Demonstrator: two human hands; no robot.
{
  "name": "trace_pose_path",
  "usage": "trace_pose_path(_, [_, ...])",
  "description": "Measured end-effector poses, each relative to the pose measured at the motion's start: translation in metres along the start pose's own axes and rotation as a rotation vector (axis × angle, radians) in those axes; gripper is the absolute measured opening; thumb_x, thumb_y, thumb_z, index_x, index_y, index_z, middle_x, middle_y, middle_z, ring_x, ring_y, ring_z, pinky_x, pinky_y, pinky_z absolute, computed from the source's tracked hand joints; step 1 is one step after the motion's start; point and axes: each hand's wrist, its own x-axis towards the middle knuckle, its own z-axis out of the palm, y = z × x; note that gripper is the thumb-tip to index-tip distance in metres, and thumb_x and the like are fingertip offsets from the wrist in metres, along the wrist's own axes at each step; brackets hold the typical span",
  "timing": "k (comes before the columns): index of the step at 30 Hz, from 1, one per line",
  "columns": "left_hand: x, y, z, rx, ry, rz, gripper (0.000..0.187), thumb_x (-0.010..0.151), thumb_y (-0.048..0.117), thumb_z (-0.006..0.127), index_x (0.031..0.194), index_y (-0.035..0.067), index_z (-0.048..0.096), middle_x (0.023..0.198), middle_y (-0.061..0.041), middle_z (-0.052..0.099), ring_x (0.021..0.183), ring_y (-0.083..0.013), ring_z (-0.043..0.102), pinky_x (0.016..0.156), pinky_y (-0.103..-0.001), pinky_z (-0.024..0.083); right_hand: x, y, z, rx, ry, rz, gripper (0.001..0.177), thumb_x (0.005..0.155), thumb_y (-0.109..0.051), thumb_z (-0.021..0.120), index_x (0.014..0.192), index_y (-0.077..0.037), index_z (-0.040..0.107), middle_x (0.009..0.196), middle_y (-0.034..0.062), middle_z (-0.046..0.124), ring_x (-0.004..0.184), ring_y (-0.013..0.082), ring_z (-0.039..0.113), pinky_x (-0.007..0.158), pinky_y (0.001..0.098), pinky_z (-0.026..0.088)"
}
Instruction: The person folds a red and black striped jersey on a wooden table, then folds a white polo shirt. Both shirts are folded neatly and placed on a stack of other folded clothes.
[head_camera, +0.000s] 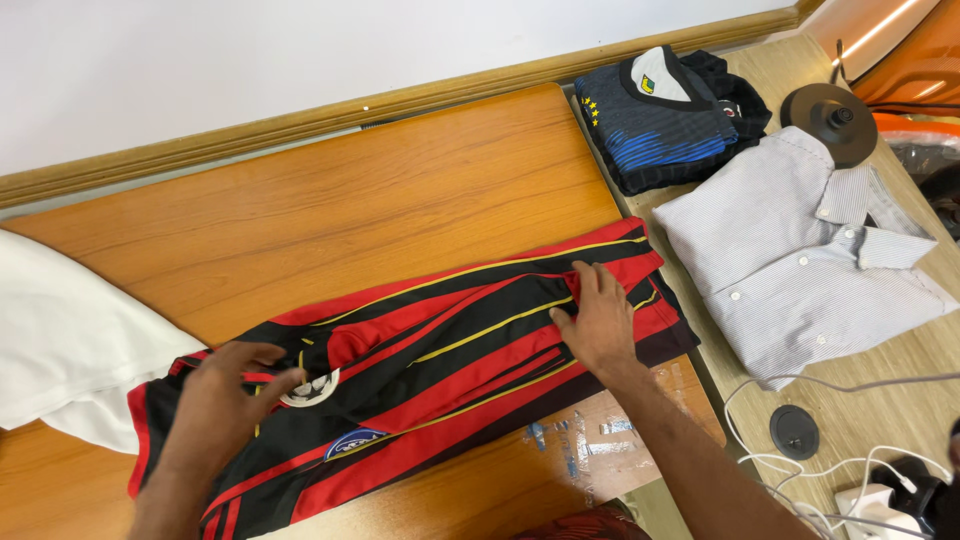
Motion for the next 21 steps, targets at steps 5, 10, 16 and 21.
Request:
trace_pose_path(5, [-0.027,0.059,0.031,0.348,-0.079,0.068,0.054,0.067,0.037,0.089,0.111,0.011,0.073,0.106,-0.007,0.069,0.106,-0.0289,0.066,0.093,-0.045,0.051,0.017,0.045,-0.001,0.179,0.014,0.026,0.071,0.077,-0.018,0.087,0.137,-0.004,0.052,0.131,0.0222,0.063,0.119,0.0379,0.064,0.1,0.0432,0.054])
trace_pose_path(10, [-0.033,0.059,0.044,0.391,-0.082,-0.01,0.044,0.074,0.036,0.086,0.11,0.013,0.073,0.105,-0.006,0.071,0.102,-0.0309,0.069,0.094,-0.047,0.051,0.029,0.069,0.003,0.266,-0.1,0.062,0.068,0.069,-0.02,0.094,0.125,-0.001,0.06,0.108,0.0189,0.071,0.1,0.0309,0.072,0.087,0.0383,0.058])
trace_pose_path(16, [-0.027,0.04,0.033,-0.004,-0.036,-0.146,0.037,0.088,0.034,0.078,0.111,0.006,0.075,0.097,-0.017,0.079,0.092,-0.0321,0.077,0.081,-0.043,0.059,0.029,0.071,-0.005,0.703,-0.209,0.136,0.025,0.077,-0.012,0.085,0.096,0.001,0.075,0.087,0.0096,0.077,0.085,0.0216,0.071,0.077,0.0339,0.056])
trace_pose_path(21, [-0.029,0.03,0.015,-0.161,-0.014,-0.166,0.041,0.088,0.036,0.074,0.118,0.008,0.073,0.105,-0.016,0.08,0.1,-0.0268,0.076,0.087,-0.039,0.056,0.03,0.06,-0.025,1.002,-0.293,0.243,0.013,0.09,-0.012,0.071,0.101,-0.006,0.066,0.095,0.0043,0.073,0.087,0.0147,0.069,0.078,0.0333,0.06])
